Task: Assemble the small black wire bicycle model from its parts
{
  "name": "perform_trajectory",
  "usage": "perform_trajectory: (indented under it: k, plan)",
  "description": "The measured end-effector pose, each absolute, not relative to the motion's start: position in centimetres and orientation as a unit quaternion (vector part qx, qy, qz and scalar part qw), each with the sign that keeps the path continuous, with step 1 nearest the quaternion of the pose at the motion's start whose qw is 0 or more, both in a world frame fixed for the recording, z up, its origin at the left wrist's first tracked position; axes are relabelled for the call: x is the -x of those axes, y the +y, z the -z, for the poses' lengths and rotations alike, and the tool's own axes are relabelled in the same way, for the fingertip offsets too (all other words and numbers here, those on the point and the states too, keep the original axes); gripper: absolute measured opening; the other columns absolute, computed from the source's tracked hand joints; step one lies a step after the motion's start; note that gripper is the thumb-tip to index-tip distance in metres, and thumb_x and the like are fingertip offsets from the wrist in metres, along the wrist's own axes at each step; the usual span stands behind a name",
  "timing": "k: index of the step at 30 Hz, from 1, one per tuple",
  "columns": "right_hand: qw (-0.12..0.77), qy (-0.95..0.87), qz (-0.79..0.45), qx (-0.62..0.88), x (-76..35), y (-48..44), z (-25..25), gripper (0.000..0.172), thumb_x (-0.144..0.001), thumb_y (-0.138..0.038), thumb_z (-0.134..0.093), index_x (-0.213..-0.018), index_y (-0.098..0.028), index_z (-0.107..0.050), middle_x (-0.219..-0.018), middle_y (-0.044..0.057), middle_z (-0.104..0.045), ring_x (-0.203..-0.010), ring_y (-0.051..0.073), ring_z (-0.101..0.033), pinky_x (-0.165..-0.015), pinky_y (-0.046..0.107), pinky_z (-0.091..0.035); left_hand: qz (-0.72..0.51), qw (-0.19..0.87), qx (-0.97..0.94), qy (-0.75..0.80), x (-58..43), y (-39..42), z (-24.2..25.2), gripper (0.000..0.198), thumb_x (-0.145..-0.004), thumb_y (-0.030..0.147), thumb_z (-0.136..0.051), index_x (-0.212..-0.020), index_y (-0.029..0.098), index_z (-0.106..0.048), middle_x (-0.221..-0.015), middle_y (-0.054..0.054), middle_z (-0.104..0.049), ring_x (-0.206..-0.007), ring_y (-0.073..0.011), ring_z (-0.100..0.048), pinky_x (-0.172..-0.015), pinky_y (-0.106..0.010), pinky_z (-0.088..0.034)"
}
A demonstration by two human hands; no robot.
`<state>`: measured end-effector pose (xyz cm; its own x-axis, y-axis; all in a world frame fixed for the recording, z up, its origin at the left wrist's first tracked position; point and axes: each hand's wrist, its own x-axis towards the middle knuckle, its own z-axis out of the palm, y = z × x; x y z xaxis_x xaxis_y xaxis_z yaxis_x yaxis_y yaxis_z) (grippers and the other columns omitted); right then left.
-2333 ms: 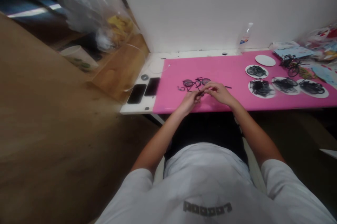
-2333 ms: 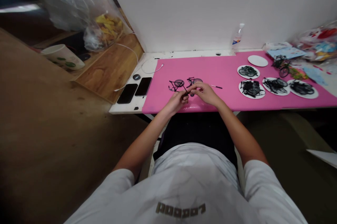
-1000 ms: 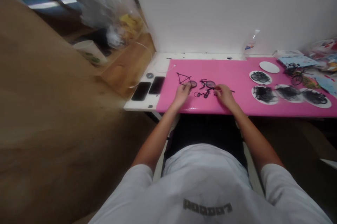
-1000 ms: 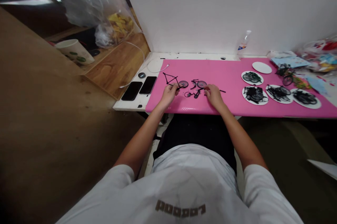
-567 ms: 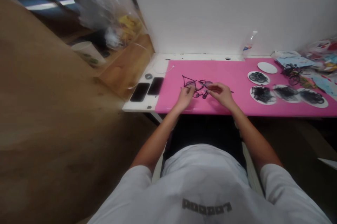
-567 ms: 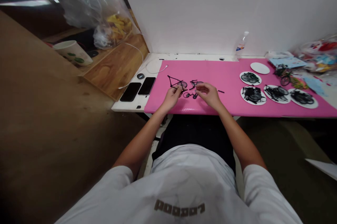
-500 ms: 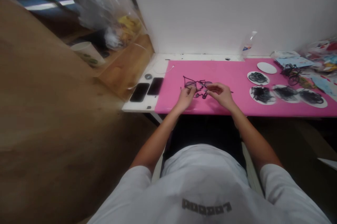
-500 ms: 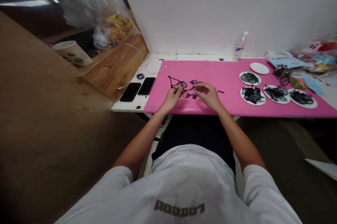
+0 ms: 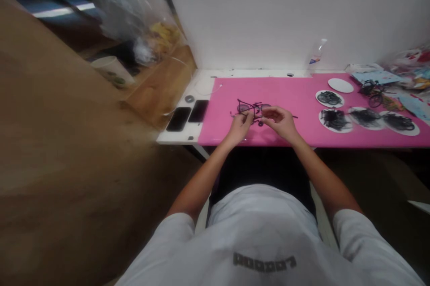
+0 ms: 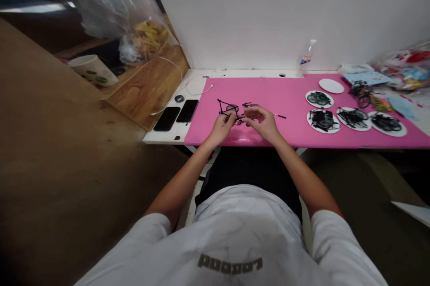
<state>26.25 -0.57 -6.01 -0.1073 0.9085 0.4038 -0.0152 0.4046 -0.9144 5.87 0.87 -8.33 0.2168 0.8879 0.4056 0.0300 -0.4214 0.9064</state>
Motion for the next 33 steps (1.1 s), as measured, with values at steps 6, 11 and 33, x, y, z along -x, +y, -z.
perform_trajectory:
  k: [6,11,33]
  plan:
    - [0.550,-0.625,-0.419,0.363,-26.24,-0.92,5.60,0.050,-0.071,-0.053,-0.104,-0.107,-0.025,-0.083,-0.106,0.007,-0.083,-0.094,0.023,-0.079,-0.092,0.045,-0.072,-0.520,0.405,-0.663,0.355,-5.85,0.62,8.12,0.049,-0.109,0.061,-0.057,-0.101,0.017,-0.079,-0.083,-0.005,-0.072,-0.078,-0.0164,-0.066,-0.078,-0.030,-0.053]
    - [0.546,-0.620,-0.426,0.369,-26.23,-1.06,5.43,0.050,-0.070,-0.054,-0.105,-0.104,-0.025,-0.082,-0.105,0.007,-0.083,-0.093,0.022,-0.079,-0.090,0.043,-0.072,-0.524,0.400,-0.661,0.358,-5.94,0.35,7.83,0.050,-0.110,0.060,-0.057,-0.101,0.017,-0.079,-0.081,-0.005,-0.072,-0.077,-0.0165,-0.067,-0.075,-0.030,-0.053]
    - [0.556,-0.609,-0.427,0.372,-25.82,-1.38,5.37,0.050,-0.062,-0.054,-0.108,-0.094,-0.024,-0.083,-0.096,0.006,-0.083,-0.087,0.021,-0.079,-0.090,0.043,-0.071,-0.528,0.384,-0.658,0.375,-6.21,-0.13,7.63,0.034,-0.112,0.043,-0.056,-0.103,0.017,-0.076,-0.094,-0.007,-0.079,-0.085,-0.0173,-0.071,-0.078,-0.029,-0.053]
